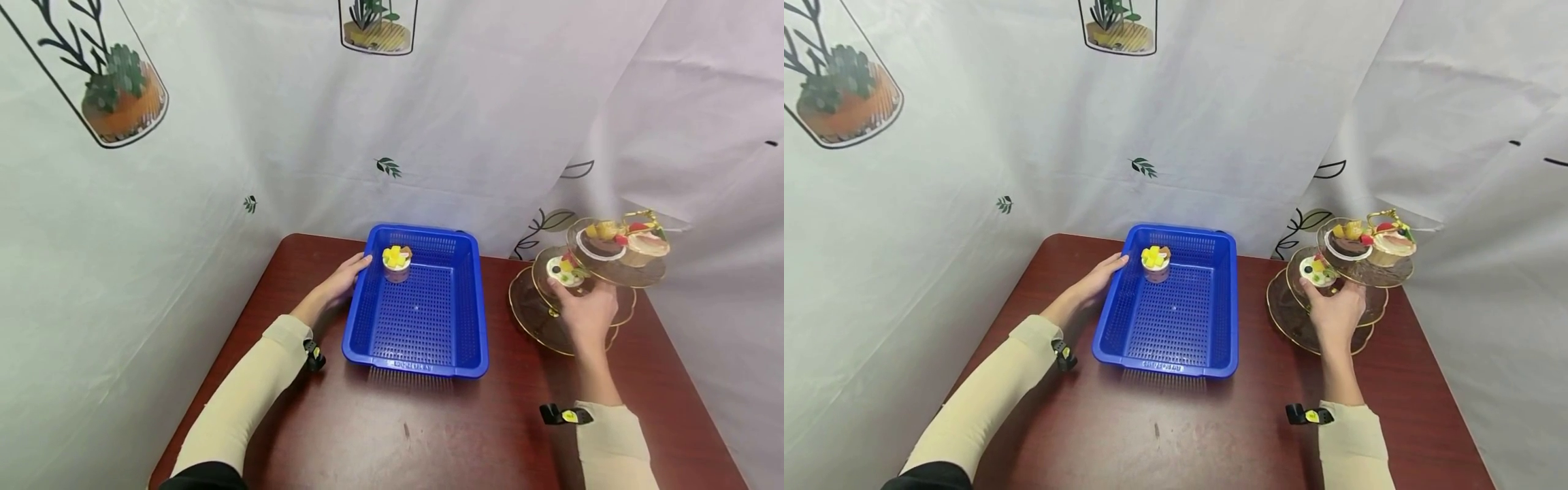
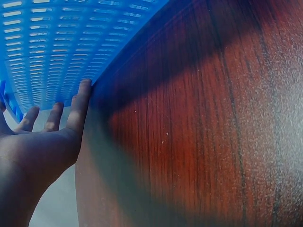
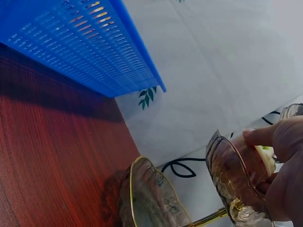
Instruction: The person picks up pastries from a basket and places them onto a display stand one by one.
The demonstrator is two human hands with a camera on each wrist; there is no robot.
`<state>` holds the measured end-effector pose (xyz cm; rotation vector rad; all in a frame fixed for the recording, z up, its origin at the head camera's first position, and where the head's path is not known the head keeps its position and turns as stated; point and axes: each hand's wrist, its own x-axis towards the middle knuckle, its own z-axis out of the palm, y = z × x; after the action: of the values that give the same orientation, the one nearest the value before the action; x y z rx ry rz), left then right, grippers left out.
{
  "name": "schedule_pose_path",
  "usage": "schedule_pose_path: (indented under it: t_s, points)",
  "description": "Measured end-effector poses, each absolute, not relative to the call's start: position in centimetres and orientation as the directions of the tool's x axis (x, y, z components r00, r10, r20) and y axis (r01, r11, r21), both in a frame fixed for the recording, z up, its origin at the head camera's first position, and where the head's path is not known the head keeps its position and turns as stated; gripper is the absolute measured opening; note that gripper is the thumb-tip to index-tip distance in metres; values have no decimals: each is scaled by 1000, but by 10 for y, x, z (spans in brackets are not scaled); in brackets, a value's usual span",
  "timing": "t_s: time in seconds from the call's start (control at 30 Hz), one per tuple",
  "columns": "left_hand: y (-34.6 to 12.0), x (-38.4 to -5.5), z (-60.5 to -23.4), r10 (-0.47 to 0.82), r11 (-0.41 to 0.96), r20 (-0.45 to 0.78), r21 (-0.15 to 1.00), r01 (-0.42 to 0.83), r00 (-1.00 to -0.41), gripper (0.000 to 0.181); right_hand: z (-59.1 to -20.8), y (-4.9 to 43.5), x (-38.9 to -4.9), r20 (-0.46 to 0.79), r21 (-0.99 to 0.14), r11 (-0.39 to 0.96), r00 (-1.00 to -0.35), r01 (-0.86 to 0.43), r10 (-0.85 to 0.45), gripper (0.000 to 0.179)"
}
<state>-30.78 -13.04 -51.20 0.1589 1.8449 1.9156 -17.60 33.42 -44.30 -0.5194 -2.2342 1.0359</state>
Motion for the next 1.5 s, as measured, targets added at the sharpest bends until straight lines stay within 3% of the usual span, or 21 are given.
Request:
schedule_pose_path:
  t_s: [0.57, 1.07, 1.27, 1.5]
  points:
    - [-131, -306, -509, 402, 29, -246, 966, -256, -882, 63, -440, 335, -167, 326, -756, 635, -752, 156, 573, 84]
    - [-133, -307, -509, 410, -3, -244, 963, -269, -879, 59, -442, 338, -143, 378, -712, 696, -785, 91, 491, 57]
    - [-132, -307, -508, 414, 19, -244, 965, -260, -877, 62, -439, 322, -132, 378, -728, 680, -778, 86, 503, 56]
    - [-130, -307, -508, 415, 28, -243, 967, -255, -877, 61, -431, 293, -132, 402, -760, 649, -809, -33, 429, 54]
